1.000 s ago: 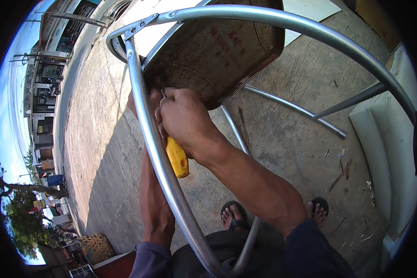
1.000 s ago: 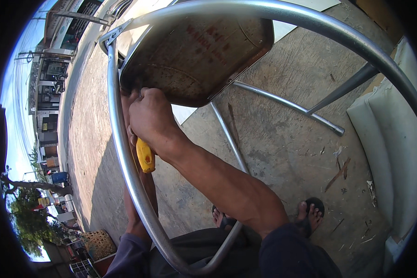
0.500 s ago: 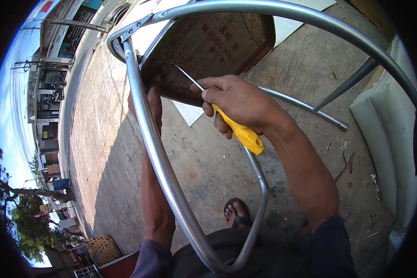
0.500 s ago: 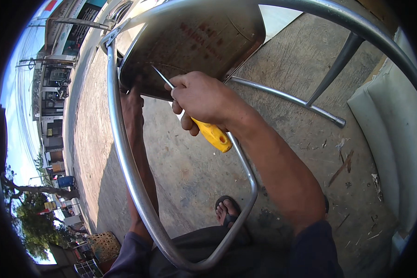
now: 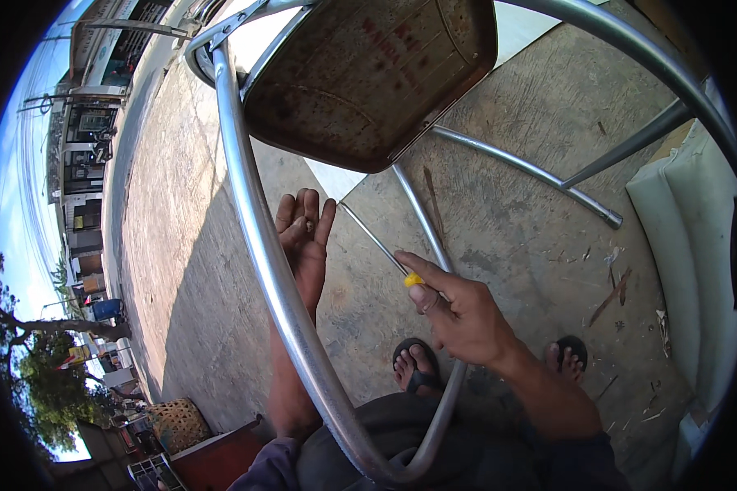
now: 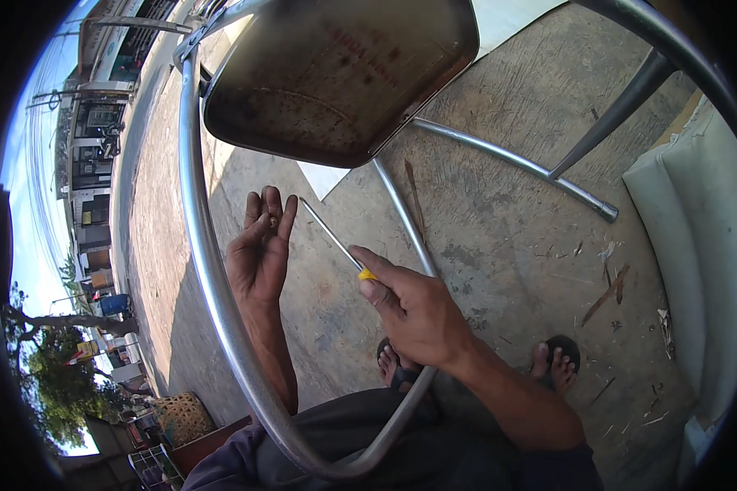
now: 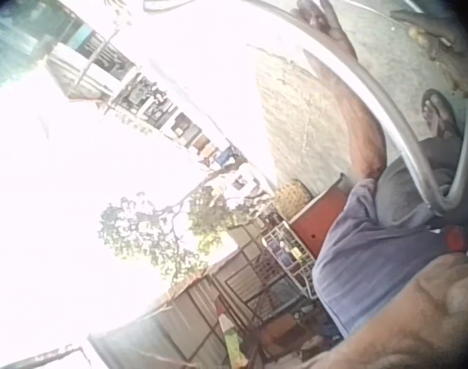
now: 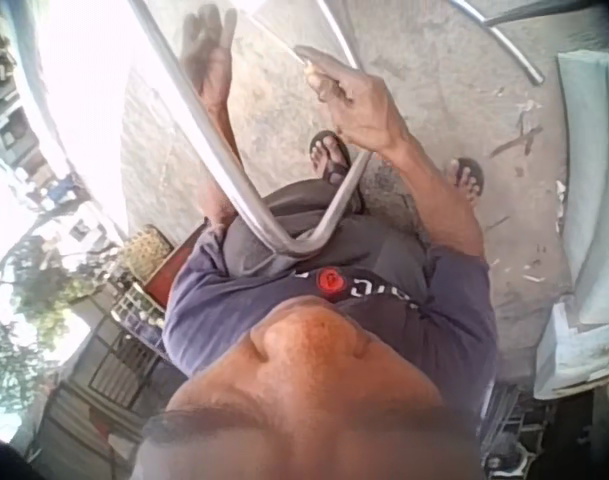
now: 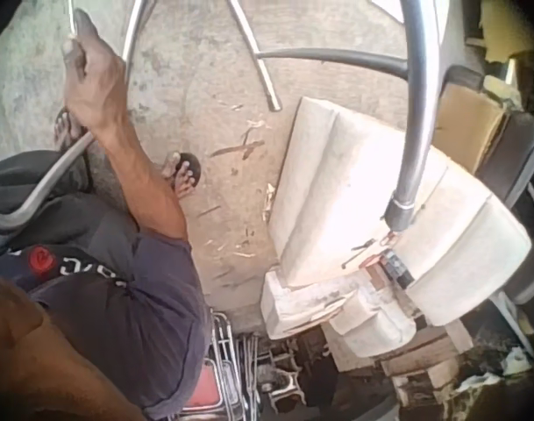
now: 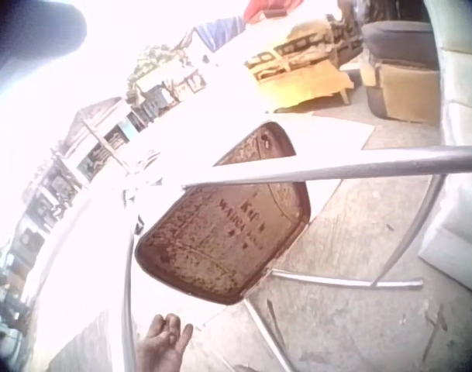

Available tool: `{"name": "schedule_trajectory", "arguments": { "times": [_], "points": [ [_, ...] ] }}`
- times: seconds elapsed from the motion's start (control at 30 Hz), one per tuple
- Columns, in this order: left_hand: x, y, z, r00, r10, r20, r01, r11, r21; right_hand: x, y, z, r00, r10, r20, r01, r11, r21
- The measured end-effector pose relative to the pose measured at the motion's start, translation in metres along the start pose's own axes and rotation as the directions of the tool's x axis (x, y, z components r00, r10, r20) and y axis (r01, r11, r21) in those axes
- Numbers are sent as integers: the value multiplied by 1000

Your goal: The person repairs a metal chair by using a screwdriver to tighten screws on the underside of the wooden seat and then presses the seat firmly into the frame.

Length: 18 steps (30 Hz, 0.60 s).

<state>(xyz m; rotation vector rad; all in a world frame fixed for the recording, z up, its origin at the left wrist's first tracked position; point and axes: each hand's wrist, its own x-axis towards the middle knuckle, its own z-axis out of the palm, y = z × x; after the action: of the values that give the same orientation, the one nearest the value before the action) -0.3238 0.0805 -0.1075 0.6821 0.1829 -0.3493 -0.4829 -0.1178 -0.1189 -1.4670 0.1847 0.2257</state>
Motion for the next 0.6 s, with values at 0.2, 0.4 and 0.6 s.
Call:
{"name": "schedule_trajectory", "arguments": {
  "times": [0.2, 0.4, 0.6],
  "points": [
    [-3, -7, 24, 999, 28, -47, -27, 999, 21, -4, 3, 18, 935, -320, -155, 258, 911, -322],
    [-5, -9, 21, 999, 22, 43, -29, 986, 167, -6, 3, 15, 940, -314, -131, 250, 899, -359],
    [-5, -17, 12, 969, 94, 230, -181, 900, 397, -9, 9, 11, 934, -341, -103, 287, 891, -352]
  ]
}}
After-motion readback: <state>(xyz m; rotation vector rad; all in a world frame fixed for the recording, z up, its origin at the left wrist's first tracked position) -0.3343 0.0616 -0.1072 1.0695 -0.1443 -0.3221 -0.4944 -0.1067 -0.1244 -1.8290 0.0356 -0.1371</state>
